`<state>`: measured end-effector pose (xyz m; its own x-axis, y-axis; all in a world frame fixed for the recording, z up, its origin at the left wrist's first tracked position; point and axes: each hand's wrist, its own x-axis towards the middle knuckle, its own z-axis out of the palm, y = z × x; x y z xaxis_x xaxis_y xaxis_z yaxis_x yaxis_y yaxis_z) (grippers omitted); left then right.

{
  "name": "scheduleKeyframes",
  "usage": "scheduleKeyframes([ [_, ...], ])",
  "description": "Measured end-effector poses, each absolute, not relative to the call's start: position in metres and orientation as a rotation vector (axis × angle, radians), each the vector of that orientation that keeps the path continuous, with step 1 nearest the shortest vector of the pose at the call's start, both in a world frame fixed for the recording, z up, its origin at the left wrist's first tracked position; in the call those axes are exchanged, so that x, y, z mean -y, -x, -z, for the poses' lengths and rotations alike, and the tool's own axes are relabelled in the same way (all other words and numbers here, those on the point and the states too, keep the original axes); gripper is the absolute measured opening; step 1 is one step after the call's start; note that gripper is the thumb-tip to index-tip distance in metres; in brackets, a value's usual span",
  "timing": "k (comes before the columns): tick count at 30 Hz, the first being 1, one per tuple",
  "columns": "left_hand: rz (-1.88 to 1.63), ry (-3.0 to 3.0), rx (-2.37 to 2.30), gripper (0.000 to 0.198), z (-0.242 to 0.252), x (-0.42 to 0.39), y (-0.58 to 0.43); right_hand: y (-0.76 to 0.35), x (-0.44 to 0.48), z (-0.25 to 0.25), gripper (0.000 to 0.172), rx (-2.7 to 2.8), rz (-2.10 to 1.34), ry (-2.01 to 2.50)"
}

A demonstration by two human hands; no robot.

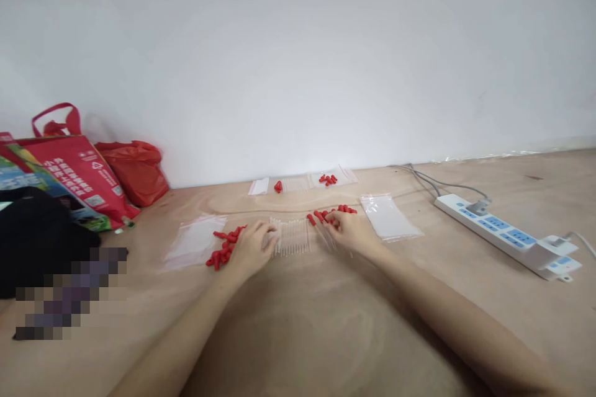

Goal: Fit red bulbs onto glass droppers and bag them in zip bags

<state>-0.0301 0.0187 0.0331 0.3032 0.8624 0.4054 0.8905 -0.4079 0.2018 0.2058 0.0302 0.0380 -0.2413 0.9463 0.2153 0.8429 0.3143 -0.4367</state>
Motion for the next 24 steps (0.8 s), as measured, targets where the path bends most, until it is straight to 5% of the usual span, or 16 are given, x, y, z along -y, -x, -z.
scheduleKeyframes([
  [7, 0.301, 2.357, 1.892, 0.018, -0.056, -0.036, 0.078, -0.174, -0.05, -0.018, 0.02, 2.1, -0.081, 1.872],
  [24, 0.219, 2.465, 1.785, 0.009, -0.041, -0.039, 0.069, -0.147, -0.051, -0.021, 0.027, 2.16, -0.199, 1.964],
])
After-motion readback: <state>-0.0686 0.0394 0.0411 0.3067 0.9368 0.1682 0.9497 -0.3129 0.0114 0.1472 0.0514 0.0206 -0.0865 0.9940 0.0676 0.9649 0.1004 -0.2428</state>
